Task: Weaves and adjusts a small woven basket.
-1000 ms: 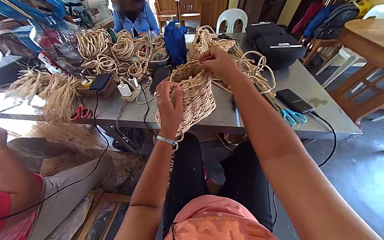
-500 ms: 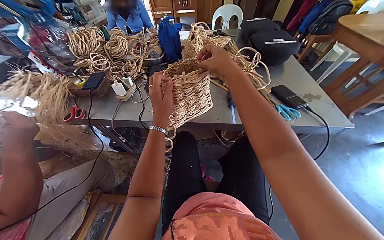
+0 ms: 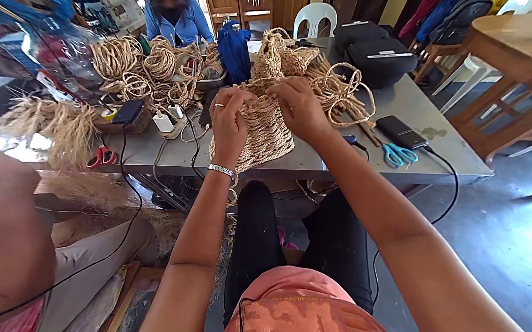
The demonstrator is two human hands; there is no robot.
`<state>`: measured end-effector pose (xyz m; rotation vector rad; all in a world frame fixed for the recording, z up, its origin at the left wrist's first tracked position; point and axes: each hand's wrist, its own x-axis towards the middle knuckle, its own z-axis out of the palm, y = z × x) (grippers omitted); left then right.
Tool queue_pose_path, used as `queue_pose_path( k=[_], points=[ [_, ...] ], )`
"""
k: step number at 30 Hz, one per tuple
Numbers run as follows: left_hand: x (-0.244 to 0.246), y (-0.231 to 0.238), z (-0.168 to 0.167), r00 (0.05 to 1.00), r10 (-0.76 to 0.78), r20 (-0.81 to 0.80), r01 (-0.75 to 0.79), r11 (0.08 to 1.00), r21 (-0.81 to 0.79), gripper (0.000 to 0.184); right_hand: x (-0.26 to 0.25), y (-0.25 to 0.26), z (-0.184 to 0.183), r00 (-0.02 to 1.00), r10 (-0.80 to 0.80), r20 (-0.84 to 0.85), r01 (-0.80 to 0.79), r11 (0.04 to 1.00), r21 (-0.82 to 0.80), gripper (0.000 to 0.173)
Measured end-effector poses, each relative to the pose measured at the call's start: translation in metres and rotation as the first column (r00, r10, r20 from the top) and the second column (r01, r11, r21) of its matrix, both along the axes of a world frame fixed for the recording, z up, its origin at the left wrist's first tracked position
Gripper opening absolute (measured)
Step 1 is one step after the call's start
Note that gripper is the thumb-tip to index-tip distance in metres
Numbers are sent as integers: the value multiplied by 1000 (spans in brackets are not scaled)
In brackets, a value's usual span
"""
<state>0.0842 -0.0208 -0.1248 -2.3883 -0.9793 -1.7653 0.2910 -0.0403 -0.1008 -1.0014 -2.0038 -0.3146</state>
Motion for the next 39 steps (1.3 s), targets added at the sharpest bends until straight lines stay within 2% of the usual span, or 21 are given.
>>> queue_pose_path(
  k=[4, 10, 22, 27, 29, 31, 35, 39],
  points=[
    [1, 2, -16, 999, -7, 33, 5, 998, 57, 43, -2, 4, -16, 997, -73, 12, 72, 993, 91, 29],
    [4, 0, -13, 996, 80, -27, -80, 996, 32, 41, -11, 1, -20, 963, -262, 65, 256, 963, 85, 32],
    [4, -5, -11, 993, 85, -77, -85, 996, 5, 39, -16, 1, -30, 965, -264, 9, 263, 963, 60, 32],
    [-10, 3, -11, 998, -28, -59, 30, 998, 48, 42, -18, 2, -32, 969, -243, -46, 246, 967, 61, 32],
    [-20, 9, -12, 998, -66, 4, 66, 996, 56, 33, -18, 2, -33, 970, -237, -51, 240, 970, 50, 32],
    [-31, 18, -11, 990, -124, 66, 124, 992, 9, 26, -18, 3, -33, 972, -230, -57, 233, 971, 49, 32],
    [-45, 32, -14, 937, -314, 152, 337, 927, -165, 27, -18, 0, -31, 976, -203, -82, 205, 979, 19, 32],
    [-39, 25, -23, 917, -316, 241, 365, 911, -191, 28, -20, -1, -32, 978, -181, -109, 185, 982, 28, 31]
  ],
)
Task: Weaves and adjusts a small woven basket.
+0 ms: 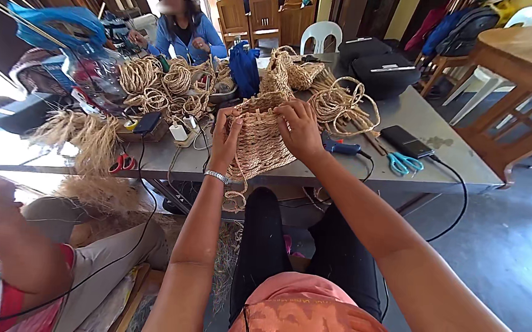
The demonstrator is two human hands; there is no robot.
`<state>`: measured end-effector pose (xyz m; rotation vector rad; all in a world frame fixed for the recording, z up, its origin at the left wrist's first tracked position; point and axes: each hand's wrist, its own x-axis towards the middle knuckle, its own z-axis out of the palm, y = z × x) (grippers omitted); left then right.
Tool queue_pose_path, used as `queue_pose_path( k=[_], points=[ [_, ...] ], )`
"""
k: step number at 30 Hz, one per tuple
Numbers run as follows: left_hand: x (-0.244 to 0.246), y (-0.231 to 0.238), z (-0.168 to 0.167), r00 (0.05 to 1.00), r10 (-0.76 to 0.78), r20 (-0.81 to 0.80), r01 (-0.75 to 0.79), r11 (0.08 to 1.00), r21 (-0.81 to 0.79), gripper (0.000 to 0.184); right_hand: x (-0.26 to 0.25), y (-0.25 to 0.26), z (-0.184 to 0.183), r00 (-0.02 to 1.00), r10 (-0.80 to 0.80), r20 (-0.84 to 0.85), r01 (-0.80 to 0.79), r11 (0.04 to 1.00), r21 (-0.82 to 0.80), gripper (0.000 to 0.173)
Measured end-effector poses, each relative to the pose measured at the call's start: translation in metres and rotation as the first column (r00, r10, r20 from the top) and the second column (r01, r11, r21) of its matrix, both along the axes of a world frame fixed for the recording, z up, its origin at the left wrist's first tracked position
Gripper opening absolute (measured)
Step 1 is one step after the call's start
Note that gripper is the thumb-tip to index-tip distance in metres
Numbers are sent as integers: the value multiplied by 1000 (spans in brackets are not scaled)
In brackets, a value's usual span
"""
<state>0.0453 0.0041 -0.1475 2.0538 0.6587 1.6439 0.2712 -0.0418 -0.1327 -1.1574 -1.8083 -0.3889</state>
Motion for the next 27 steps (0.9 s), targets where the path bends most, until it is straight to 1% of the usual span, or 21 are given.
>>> queue_pose_path(
  k=[2, 5, 7, 9, 11, 12, 14, 15, 16, 18, 20, 23, 25, 27],
  points=[
    [6, -7, -2, 999, 38, 31, -39, 999, 18, 27, -1, -3, 0, 1000, 11, -25, -11, 1000, -12, 33],
    [20, -33, -4, 984, 169, 48, -171, 984, 41, 27, -10, -16, 8, 998, 4, -67, -7, 999, -53, 33],
    [34, -58, -5, 958, 283, 35, -284, 958, 27, 29, -24, -27, 14, 995, 52, -83, -52, 999, -8, 35],
    [50, -90, -8, 934, 356, -12, -356, 934, -13, 32, -39, -36, 14, 989, 131, -66, -127, 990, 63, 31],
    [58, -106, -13, 938, 345, -26, -346, 937, -38, 38, -48, -41, 8, 982, 179, -64, -173, 981, 91, 29],
    [58, -108, -14, 950, 310, -16, -311, 950, -41, 43, -48, -41, 4, 978, 197, -66, -189, 976, 111, 29],
    [50, -105, -11, 980, 199, 5, -198, 978, -66, 58, -42, -39, -1, 973, 225, -56, -215, 966, 147, 29],
    [44, -101, -9, 990, 140, 16, -138, 986, -90, 63, -40, -38, -2, 971, 233, -52, -222, 962, 157, 29],
    [39, -94, -7, 995, 93, 36, -89, 991, -101, 62, -39, -37, -3, 971, 235, -51, -224, 960, 166, 29],
    [30, -83, 3, 997, 63, 35, -57, 988, -144, 52, -41, -37, -4, 972, 229, -57, -216, 960, 177, 29],
    [24, -70, 16, 996, 91, -22, -93, 981, -170, 41, -44, -37, -5, 972, 224, -66, -208, 959, 191, 30],
    [18, -52, 24, 979, 153, -137, -167, 981, -99, 39, -45, -38, -6, 975, 212, -64, -195, 959, 204, 30],
    [15, -49, 27, 965, 197, -174, -211, 975, -63, 37, -45, -37, -5, 975, 212, -63, -195, 958, 208, 30],
    [13, -53, 28, 959, 217, -184, -231, 971, -62, 35, -44, -37, -5, 975, 212, -62, -195, 958, 210, 31]
  ],
)
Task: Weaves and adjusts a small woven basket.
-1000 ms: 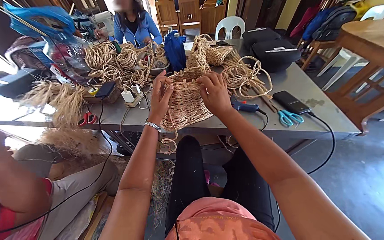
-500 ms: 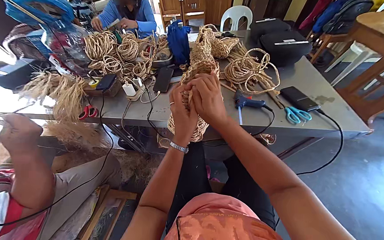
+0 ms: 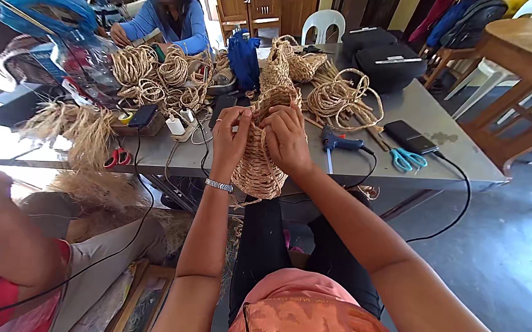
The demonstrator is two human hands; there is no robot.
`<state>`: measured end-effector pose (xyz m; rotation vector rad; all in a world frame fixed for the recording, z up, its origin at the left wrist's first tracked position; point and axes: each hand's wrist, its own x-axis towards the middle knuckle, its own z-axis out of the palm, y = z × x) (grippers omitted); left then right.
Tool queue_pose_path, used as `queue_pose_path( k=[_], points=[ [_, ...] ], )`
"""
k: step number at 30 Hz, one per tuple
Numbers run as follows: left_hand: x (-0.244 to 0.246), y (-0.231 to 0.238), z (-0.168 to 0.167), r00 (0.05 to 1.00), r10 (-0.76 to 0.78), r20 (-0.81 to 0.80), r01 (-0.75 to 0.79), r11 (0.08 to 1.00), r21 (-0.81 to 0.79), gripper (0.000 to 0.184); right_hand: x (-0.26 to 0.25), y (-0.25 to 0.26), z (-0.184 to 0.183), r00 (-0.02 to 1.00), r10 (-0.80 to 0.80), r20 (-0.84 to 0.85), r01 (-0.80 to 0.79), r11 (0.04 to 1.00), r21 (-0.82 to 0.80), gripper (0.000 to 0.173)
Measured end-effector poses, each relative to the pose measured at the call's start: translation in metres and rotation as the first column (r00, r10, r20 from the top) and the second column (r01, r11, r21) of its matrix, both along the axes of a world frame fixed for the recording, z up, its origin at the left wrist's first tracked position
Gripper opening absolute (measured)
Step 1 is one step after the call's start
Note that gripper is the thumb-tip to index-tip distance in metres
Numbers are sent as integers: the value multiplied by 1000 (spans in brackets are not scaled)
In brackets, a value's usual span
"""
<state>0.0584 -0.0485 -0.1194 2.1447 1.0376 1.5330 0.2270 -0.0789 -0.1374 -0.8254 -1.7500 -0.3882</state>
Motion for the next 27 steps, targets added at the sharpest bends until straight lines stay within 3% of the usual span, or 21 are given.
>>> queue_pose_path(
  k=[7, 12, 19, 23, 27],
  points=[
    [-3, -6, 4, 1000, -19, -3, 19, 999, -27, 26, -4, -4, -2, 998, -48, 35, 47, 999, 18, 29],
    [-2, -11, -5, 993, -62, 99, 68, 996, -55, 28, -7, -3, -4, 996, -72, 55, 70, 997, 39, 23],
    [3, -42, -9, 998, 58, -28, -57, 998, 20, 35, 23, 3, 4, 983, 141, 114, -135, 989, -65, 29],
    [7, -63, -8, 997, 16, -73, -15, 1000, 12, 36, 35, -8, -4, 982, 188, 0, -186, 976, -114, 39],
    [-2, -61, -8, 989, -131, -73, 131, 991, 4, 41, 27, -32, -13, 982, 48, -180, -57, 997, -49, 33]
  ],
)
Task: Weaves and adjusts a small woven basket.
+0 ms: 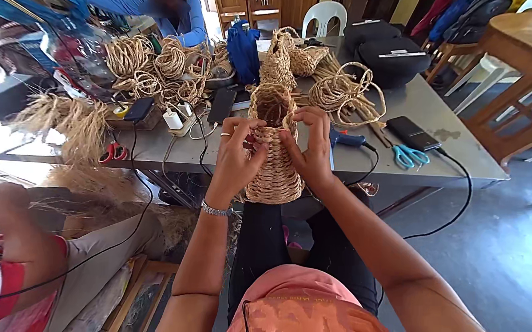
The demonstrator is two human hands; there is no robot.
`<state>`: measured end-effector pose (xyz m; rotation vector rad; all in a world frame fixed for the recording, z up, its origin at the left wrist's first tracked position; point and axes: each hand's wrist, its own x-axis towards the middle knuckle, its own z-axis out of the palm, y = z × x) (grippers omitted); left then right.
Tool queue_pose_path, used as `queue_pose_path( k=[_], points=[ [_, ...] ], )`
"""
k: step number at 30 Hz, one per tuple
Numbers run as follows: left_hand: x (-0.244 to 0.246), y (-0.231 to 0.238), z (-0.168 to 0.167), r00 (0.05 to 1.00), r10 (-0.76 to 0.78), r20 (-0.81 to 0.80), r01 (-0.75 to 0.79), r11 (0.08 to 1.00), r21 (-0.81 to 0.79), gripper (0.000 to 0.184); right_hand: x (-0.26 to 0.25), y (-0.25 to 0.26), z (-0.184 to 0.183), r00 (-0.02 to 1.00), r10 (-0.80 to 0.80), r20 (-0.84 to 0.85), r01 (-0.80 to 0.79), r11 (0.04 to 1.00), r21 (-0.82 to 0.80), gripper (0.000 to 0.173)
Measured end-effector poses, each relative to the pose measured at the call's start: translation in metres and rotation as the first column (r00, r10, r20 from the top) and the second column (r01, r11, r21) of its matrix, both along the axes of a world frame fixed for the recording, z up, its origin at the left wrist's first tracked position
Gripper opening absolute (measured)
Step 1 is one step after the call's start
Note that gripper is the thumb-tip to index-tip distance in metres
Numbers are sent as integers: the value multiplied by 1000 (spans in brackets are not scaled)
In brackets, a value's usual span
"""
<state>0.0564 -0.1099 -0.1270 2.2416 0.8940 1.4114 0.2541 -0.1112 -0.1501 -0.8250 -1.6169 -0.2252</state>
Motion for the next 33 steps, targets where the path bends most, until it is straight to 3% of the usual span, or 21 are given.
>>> queue_pose_path(
  k=[5, 8, 12, 17, 21, 26, 33],
  points=[
    [-13, 38, 7, 985, 15, -172, 19, 981, 194, 40, -5, -6, 3, 1000, -3, -24, 1, 996, -91, 31],
    [-9, 52, 11, 969, 8, -246, 49, 973, 226, 40, 0, -3, 13, 1000, -6, 13, 8, 989, -144, 29],
    [3, 59, 7, 981, -56, -185, 98, 969, 225, 37, 5, 3, 28, 999, -19, 26, 23, 987, -160, 25],
    [22, 60, -8, 997, -16, -72, 38, 944, 327, 35, 7, 0, 33, 993, -32, 116, 58, 972, -227, 27],
    [22, 52, -8, 997, 6, -80, 23, 938, 345, 33, 9, -3, 29, 988, -53, 146, 82, 976, -202, 29],
    [2, 61, 6, 987, -79, -139, 115, 956, 269, 48, 7, -4, 27, 989, -30, 145, 57, 982, -181, 25],
    [-5, 81, 19, 965, -27, -259, 96, 961, 258, 27, 10, 6, 27, 986, -49, 161, 76, 983, -165, 25]
  ],
)
